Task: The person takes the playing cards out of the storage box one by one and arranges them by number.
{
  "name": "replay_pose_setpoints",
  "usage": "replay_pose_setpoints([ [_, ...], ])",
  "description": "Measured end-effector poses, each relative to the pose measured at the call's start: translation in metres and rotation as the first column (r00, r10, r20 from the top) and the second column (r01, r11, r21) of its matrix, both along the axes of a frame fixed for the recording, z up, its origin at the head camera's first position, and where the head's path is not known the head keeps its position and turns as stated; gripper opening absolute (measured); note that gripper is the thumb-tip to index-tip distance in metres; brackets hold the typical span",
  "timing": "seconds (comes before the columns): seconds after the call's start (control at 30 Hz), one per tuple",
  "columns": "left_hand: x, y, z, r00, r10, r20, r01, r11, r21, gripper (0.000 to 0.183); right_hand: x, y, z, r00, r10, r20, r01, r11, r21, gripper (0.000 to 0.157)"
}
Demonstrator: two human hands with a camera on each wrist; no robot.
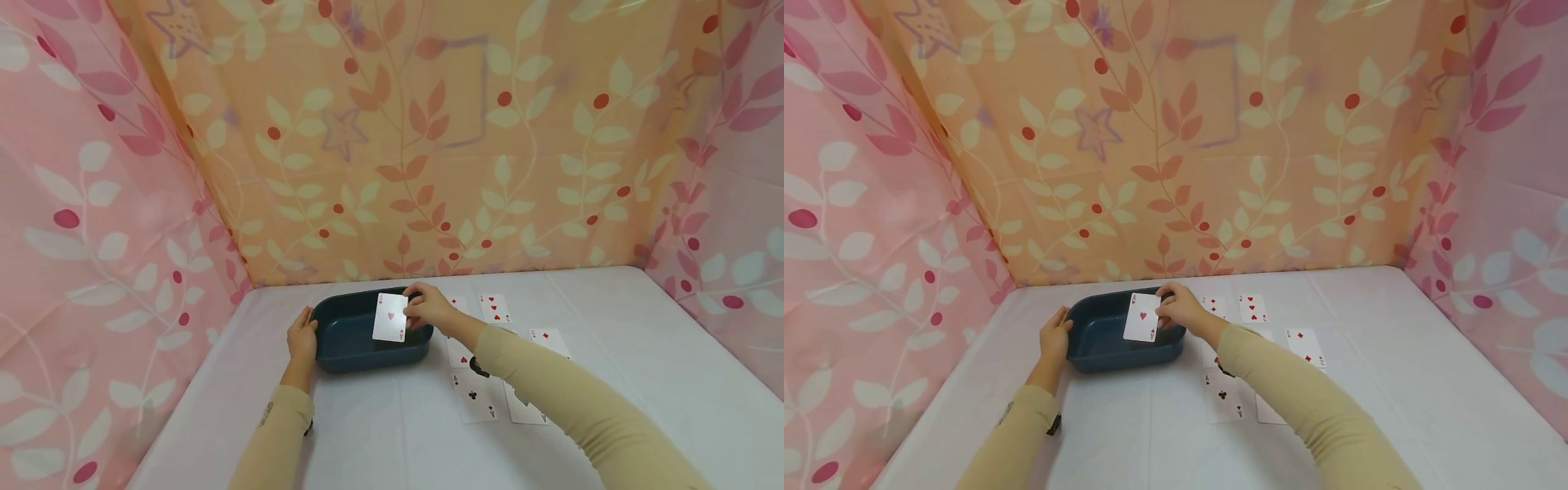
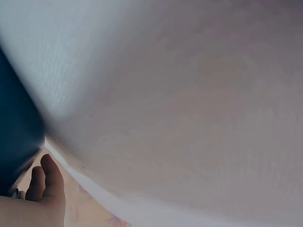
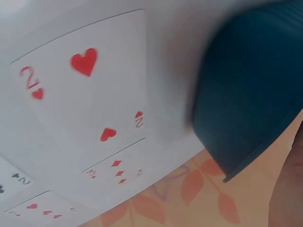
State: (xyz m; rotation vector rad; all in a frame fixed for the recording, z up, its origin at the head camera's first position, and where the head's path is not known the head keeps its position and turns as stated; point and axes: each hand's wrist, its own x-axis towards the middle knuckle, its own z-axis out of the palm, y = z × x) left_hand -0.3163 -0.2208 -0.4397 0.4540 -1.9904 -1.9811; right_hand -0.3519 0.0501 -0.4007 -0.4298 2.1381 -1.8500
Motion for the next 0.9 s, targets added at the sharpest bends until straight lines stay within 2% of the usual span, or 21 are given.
replay_pose_setpoints([
  [0.23,0.001,0.0,0.0,1.0,-0.008,0.025,0.008,1.0,-0.023,0.049,0.004,0.024,0.005,1.0,-0.021,0.014,0.021,0.999,0.047,0.031],
  [0.5,-0.003,-0.004,-0.012,0.998,0.003,-0.061,-0.002,1.0,0.015,0.05,0.008,0.046,0.005,0.999,-0.042,0.016,0.04,0.995,0.086,0.032],
  [0.6,0.0,-0.001,-0.01,0.999,0.0,-0.048,0.0,1.0,-0.01,0.05,0.011,0.056,0.003,0.999,-0.047,0.017,0.045,0.996,0.08,0.033],
  [0.63,0.001,0.0,-0.007,1.0,-0.007,-0.017,0.007,1.0,-0.029,0.049,0.012,0.06,0.003,0.999,-0.05,0.018,0.048,0.996,0.08,0.033],
  [0.77,0.004,0.003,-0.001,1.0,-0.018,0.014,0.019,0.999,-0.051,0.049,0.017,0.072,0.004,0.999,-0.046,0.014,0.044,0.995,0.088,0.032],
  [0.9,0.004,0.001,0.0,1.0,-0.013,0.016,0.014,0.998,-0.068,0.048,0.022,0.082,0.006,1.0,-0.02,0.002,0.02,0.995,0.098,0.032],
])
